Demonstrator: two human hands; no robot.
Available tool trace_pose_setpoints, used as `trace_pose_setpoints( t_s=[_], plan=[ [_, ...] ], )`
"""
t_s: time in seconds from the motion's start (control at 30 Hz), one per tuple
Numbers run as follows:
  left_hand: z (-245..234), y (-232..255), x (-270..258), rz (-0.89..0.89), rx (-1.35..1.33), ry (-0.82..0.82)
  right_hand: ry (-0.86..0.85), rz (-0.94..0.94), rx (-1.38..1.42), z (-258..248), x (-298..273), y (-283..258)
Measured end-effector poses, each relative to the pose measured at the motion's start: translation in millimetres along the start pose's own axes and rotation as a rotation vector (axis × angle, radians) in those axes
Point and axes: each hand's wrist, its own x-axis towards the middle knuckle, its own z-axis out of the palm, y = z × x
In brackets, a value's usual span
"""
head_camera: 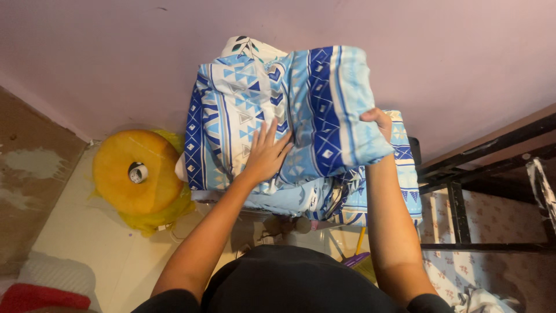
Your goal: The person folds multiple blue and white patterned sheets and pillowcases by hand, aligning edges and making repeated folds. The folded items are stacked on a small white cabinet next to a bed. The person also briefly handles a light-colored cloth at the end.
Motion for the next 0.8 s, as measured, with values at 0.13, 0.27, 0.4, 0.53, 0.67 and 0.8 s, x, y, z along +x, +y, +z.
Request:
trace_pose_setpoints(
  t_s=[0.13,0.27,0.4,0.53,0.67,0.8],
  plan=[
    [-42.4,-31.4,-60.4,-0.366,-0.820,-0.658,0.088,0.013,-0.624,58.4,35.2,16.6],
    [-117.0,-51.3,-79.8,-0.517,-1.218,-0.282,-0.297,0.110,-0.781,115.4,78.1,88.9],
    [-188.4,-68.2,-74.2,-0.622,-1.649,0.109,-0.496,0.064,-0.977,161.5,93.8,188.3],
    [-200.3,-99.3,-65.2,-0.873,-1.385,0.112,-0.437,0.452,-1.279,168.2,77.8,256.3],
    [-177.6,-132.5,-77.5,-1.000,-1.210,0.135,-0.626,-0.293,-1.451,137.1,77.1,255.7],
    [-154.8,-157.2,-89.4,-0.943,-1.215,0.195,-0.045,-1.027,-1.958,93.0,88.4,211.1]
  ],
)
